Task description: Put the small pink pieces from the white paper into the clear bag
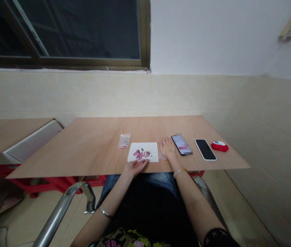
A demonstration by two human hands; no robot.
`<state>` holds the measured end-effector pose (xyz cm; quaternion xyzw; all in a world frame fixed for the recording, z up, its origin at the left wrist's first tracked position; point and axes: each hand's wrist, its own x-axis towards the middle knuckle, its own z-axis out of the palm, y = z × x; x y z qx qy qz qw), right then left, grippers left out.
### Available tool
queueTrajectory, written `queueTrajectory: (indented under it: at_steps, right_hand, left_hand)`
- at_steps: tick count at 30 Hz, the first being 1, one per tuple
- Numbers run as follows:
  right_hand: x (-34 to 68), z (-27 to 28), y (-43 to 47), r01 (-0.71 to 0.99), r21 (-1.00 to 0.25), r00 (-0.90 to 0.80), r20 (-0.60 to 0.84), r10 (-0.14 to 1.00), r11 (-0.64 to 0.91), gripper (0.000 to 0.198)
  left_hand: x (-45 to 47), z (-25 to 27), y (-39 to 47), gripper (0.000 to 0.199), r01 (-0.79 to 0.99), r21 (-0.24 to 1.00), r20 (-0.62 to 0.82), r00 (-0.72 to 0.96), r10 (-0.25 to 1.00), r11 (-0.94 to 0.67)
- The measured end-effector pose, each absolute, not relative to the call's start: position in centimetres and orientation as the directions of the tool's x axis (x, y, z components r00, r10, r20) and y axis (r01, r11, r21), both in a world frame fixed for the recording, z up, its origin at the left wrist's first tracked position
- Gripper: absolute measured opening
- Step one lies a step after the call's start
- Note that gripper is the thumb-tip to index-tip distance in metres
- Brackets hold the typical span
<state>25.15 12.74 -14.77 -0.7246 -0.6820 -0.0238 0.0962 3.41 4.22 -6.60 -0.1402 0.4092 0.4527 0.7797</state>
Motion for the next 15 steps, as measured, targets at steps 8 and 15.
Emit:
queueTrajectory:
  at_steps: [8, 15]
  right_hand:
    - [24.3, -12.6, 11.4, 0.977, -0.196, 0.112, 0.146, 0.983, -0.083, 0.066]
    - [24.0, -10.9, 10.2, 0.970, -0.233, 0.103, 0.119, 0.988, -0.073, 0.064]
  left_hand:
    - [2.9, -6.5, 4.6, 0.043, -0.823, 0.110, -0.755, 0.295, 0.585, 0.557]
    - [2.5, -5.9, 4.4, 0.051, -0.818, 0.062, -0.729, 0.354, 0.586, 0.572]
